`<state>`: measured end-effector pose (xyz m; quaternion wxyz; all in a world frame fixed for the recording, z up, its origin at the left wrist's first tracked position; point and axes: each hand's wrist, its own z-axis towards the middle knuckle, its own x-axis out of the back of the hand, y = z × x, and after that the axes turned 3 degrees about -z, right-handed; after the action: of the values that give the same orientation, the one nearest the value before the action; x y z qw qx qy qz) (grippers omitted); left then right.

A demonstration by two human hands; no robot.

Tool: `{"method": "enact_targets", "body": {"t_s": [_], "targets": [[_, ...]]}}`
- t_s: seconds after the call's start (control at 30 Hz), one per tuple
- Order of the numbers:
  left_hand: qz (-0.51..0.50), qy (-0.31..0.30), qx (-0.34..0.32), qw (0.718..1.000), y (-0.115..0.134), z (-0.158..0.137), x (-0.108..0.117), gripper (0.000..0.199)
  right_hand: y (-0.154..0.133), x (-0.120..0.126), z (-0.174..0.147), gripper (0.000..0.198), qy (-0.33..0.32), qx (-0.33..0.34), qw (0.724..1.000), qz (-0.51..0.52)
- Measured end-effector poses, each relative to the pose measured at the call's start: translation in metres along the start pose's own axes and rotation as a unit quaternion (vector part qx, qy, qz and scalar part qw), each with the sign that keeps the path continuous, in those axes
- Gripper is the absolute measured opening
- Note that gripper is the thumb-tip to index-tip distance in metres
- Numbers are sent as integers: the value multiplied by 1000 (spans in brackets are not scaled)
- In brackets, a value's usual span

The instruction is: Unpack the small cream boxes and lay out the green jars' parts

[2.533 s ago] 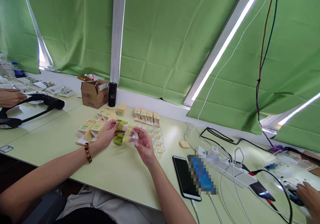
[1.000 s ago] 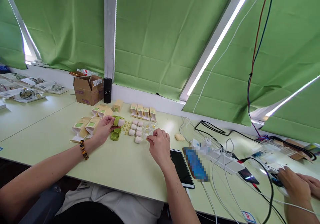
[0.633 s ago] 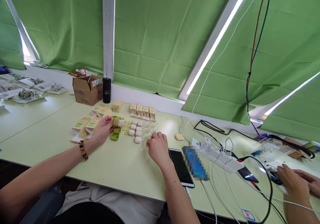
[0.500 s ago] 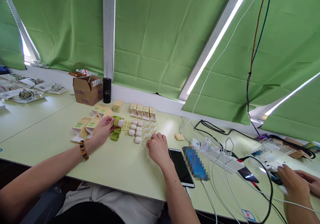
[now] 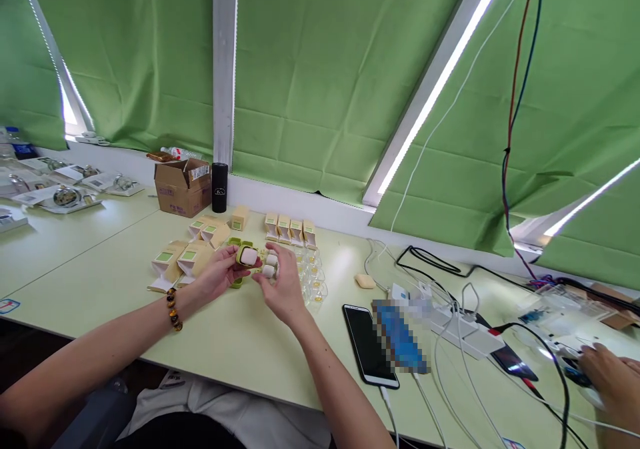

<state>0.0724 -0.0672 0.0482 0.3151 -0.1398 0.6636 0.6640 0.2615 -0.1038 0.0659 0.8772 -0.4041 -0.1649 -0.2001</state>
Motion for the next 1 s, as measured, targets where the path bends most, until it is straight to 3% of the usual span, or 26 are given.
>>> {"method": "enact_targets", "body": {"t_s": [0.17, 0.4, 0.47, 0.53, 0.6, 0.7, 0.77, 0.83, 0.9, 1.0], "targets": [[-5, -7, 8, 1000, -2, -1, -1, 35, -1, -34, 1, 56, 12, 6, 997, 76], [66, -93, 42, 993, -4, -6, -8, 34, 1, -33, -6, 42, 21, -20, 982, 188], [123, -87, 21, 988, -5, -5, -7, 32, 3, -31, -7, 40, 28, -39, 974, 221], [193, -54, -47, 979, -5, -3, -3, 29, 6, -30, -7, 41, 39, -53, 966, 249], [280, -25, -155, 947, -2, -3, 1, 26, 8, -27, -6, 44, 46, -62, 958, 276], [418, -44, -329, 846, 5, -6, 6, 37, 9, -22, -4, 47, 41, -76, 944, 319], [484, -82, -400, 774, 8, -9, 7, 45, 9, -19, -3, 52, 22, -95, 934, 344], [524, -109, -436, 724, 8, -11, 7, 49, 9, -19, -3, 58, 7, -118, 926, 358], [547, -120, -452, 694, 6, -11, 8, 47, 10, -21, -4, 60, 5, -130, 920, 370], [554, -126, -469, 676, 2, -10, 10, 42, 11, -26, -4, 59, 11, -134, 909, 394]]}}
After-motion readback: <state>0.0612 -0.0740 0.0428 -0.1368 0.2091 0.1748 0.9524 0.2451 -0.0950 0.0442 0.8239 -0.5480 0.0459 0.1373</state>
